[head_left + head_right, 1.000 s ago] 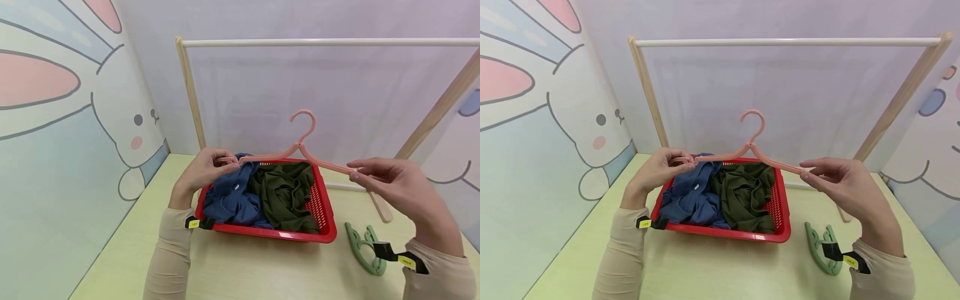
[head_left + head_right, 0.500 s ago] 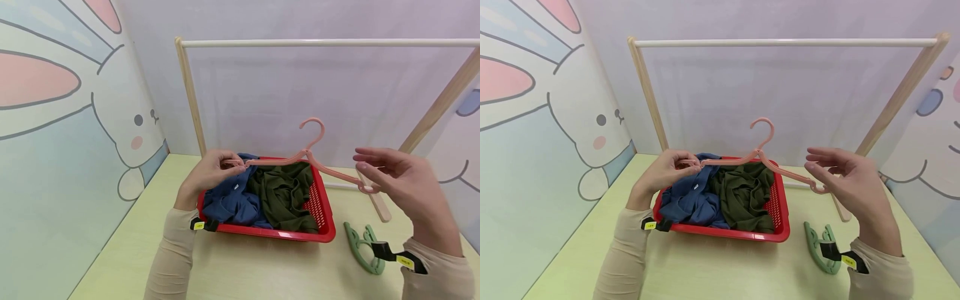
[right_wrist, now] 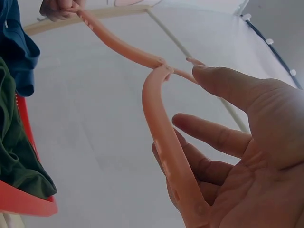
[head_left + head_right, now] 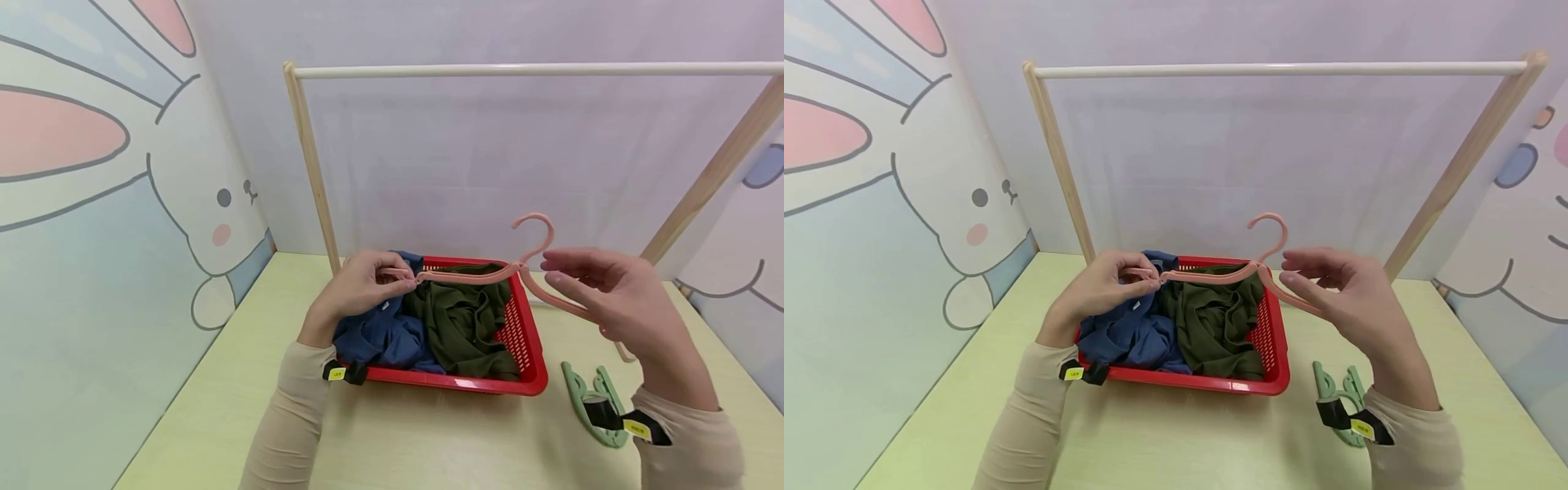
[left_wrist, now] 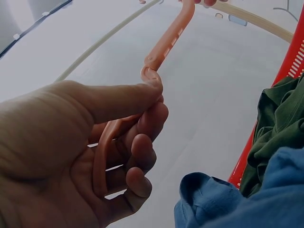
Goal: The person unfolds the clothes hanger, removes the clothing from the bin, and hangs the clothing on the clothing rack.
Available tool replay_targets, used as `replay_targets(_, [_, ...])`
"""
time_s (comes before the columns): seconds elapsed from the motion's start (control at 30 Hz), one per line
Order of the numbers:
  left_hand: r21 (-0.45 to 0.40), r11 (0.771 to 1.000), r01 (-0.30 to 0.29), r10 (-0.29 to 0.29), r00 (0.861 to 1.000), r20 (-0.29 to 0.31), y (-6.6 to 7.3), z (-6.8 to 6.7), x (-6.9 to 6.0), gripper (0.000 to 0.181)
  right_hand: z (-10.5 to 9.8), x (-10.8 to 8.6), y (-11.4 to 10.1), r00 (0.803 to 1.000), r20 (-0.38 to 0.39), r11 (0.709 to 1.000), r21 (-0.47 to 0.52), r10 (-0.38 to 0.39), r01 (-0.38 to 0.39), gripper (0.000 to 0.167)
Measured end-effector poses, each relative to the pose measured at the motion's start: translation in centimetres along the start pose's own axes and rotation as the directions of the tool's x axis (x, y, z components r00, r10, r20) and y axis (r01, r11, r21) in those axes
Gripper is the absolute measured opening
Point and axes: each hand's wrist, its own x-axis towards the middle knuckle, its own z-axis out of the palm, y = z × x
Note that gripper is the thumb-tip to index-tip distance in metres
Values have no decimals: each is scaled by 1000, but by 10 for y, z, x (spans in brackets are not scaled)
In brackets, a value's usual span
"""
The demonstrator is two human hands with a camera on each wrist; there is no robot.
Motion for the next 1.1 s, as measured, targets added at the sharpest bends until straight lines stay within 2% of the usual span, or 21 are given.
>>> replay_targets(0.13, [-7, 1000, -8, 8, 1000, 15, 0, 1, 1, 6, 6, 1, -3, 999, 30, 1000, -2, -28, 28, 33])
replay_targets(0.33, [-8, 1000, -2, 2, 1000, 20, 0, 3, 2, 4, 12, 0, -10, 998, 62, 1000, 3, 3, -3, 28])
replay_targets(0.57, [-29, 1000, 5, -4, 999, 46, 1, 6, 4, 4, 19, 2, -8, 995, 84, 999, 5, -46, 46, 28])
replay_targets(0.83, [-33, 999, 16, -14, 998, 56, 2, 8, 4, 3, 22, 3, -9, 997, 71, 1000, -3, -19, 19, 26])
replay_targets(1.1, [-25, 1000, 11, -9, 998, 59, 5, 8, 4, 5, 23, 2, -9, 998, 57, 999, 8, -35, 35, 23])
